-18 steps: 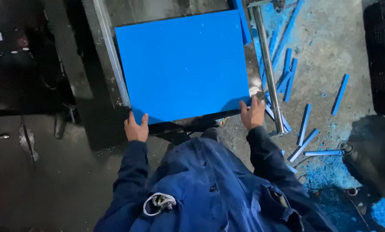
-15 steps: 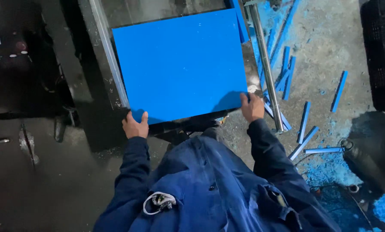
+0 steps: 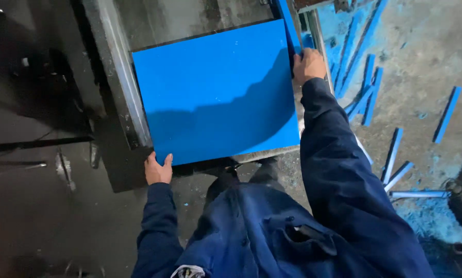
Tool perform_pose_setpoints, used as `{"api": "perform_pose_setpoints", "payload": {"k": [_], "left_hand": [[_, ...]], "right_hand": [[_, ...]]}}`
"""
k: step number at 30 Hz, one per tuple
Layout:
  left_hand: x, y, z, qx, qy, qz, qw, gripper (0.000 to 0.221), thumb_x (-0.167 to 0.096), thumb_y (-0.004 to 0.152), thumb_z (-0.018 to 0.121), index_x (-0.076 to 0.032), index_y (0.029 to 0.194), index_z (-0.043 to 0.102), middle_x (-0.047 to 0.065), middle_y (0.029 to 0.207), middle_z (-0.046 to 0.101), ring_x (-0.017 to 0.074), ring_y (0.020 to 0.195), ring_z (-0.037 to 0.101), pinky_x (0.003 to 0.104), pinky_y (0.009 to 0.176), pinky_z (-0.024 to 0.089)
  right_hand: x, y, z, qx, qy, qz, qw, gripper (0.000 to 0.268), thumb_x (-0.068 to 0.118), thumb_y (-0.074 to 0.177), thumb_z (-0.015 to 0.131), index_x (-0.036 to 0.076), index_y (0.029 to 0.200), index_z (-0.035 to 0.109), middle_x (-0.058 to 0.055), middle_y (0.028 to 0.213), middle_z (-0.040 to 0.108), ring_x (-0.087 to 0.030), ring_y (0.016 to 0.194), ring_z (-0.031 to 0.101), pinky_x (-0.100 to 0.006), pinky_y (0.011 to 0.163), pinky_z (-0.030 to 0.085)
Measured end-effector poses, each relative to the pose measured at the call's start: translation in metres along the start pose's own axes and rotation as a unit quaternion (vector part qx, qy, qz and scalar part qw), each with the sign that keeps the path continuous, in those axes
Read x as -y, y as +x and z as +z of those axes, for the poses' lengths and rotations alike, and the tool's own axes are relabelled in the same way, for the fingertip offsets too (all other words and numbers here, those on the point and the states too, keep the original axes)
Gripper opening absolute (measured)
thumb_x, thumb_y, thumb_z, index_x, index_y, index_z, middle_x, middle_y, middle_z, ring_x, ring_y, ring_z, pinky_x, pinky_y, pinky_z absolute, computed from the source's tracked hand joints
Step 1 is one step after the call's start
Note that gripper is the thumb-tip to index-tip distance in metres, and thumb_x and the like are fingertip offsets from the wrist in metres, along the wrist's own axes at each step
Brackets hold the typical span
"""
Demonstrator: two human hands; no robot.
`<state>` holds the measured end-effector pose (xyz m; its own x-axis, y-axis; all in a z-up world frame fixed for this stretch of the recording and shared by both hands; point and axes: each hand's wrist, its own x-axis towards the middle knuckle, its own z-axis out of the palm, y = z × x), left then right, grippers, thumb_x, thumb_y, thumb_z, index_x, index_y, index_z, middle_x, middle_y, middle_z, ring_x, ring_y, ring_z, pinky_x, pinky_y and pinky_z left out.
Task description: The recorder is processing and stacking blue plastic panels at a metal workstation on a factory floor.
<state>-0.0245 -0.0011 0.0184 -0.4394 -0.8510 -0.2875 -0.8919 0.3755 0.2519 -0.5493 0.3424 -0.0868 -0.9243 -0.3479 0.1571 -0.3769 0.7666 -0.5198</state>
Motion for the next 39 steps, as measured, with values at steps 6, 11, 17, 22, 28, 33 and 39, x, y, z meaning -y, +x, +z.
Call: {"api": "perform_pose_setpoints", "payload": {"k": [6,11,17,22,28,33,39], "left_hand": [[-0.001,0.016,-0.004,0.011,0.006,-0.039,0.999,0.071,-0.054,0.087,0.075,-0.005,0.138,0.064,0.024,0.133,0.064,0.0419,0.121,0.061,0.052,0.104,0.049],[0.004,0.026,0.005,-0.016,-0.022,-0.027,0.999,0.077,-0.056,0.085,0.079,-0.001,0.137,0.062,0.029,0.135,0.059,0.0465,0.121,0.056,0.054,0.1,0.045],[-0.011,0.025,0.003,0.013,-0.009,-0.003,1.0,0.073,-0.056,0.087,0.077,-0.001,0.134,0.067,0.024,0.133,0.066,0.0462,0.128,0.056,0.054,0.112,0.043],[0.003,0.03,0.012,0.006,-0.018,-0.018,1.0,0.084,-0.058,0.087,0.078,0.004,0.138,0.055,0.03,0.137,0.05,0.0495,0.12,0.049,0.06,0.091,0.042],[0.019,0.004,0.025,-0.038,0.085,0.056,0.994,0.082,-0.058,0.09,0.081,0.009,0.134,0.061,0.033,0.123,0.063,0.0495,0.111,0.059,0.057,0.091,0.048],[-0.002,-0.089,0.027,0.079,-0.042,0.078,0.993,0.064,-0.061,0.087,0.07,-0.002,0.113,0.074,0.02,0.102,0.075,0.0386,0.088,0.07,0.052,0.081,0.053],[0.086,-0.097,0.09,0.139,-0.043,-0.066,0.987,0.078,-0.066,0.105,0.059,0.011,0.098,0.065,0.034,0.09,0.058,0.0417,0.076,0.057,0.058,0.072,0.047]], "right_hand": [[-0.097,-0.075,-0.084,0.028,0.018,0.048,0.998,0.024,0.027,0.098,0.065,0.004,0.1,0.069,-0.025,0.098,0.068,-0.048,0.093,0.063,-0.058,0.077,0.05],[-0.216,-0.268,-0.186,0.06,-0.096,0.296,0.948,0.034,0.029,0.096,0.068,0.004,0.119,0.069,-0.027,0.104,0.071,-0.048,0.097,0.066,-0.057,0.082,0.052],[-0.091,-0.312,-0.171,0.0,0.011,0.333,0.943,0.038,0.03,0.094,0.072,0.007,0.124,0.068,-0.02,0.099,0.072,-0.038,0.089,0.07,-0.051,0.077,0.054],[0.053,-0.235,-0.138,-0.013,0.164,0.242,0.956,0.031,0.031,0.095,0.07,0.005,0.112,0.066,-0.021,0.1,0.064,-0.042,0.092,0.062,-0.052,0.075,0.048],[0.068,-0.217,-0.092,0.017,0.001,0.207,0.978,0.045,0.045,0.085,0.077,0.008,0.11,0.071,-0.019,0.103,0.063,-0.042,0.098,0.059,-0.056,0.076,0.048],[0.028,-0.234,-0.118,0.042,0.059,0.168,0.983,0.039,0.039,0.095,0.072,0.005,0.115,0.071,-0.021,0.109,0.061,-0.044,0.104,0.057,-0.055,0.083,0.049],[-0.008,-0.31,-0.134,0.087,0.135,0.319,0.934,0.054,0.051,0.086,0.076,0.003,0.112,0.073,-0.019,0.104,0.071,-0.035,0.096,0.069,-0.046,0.083,0.054]]}}
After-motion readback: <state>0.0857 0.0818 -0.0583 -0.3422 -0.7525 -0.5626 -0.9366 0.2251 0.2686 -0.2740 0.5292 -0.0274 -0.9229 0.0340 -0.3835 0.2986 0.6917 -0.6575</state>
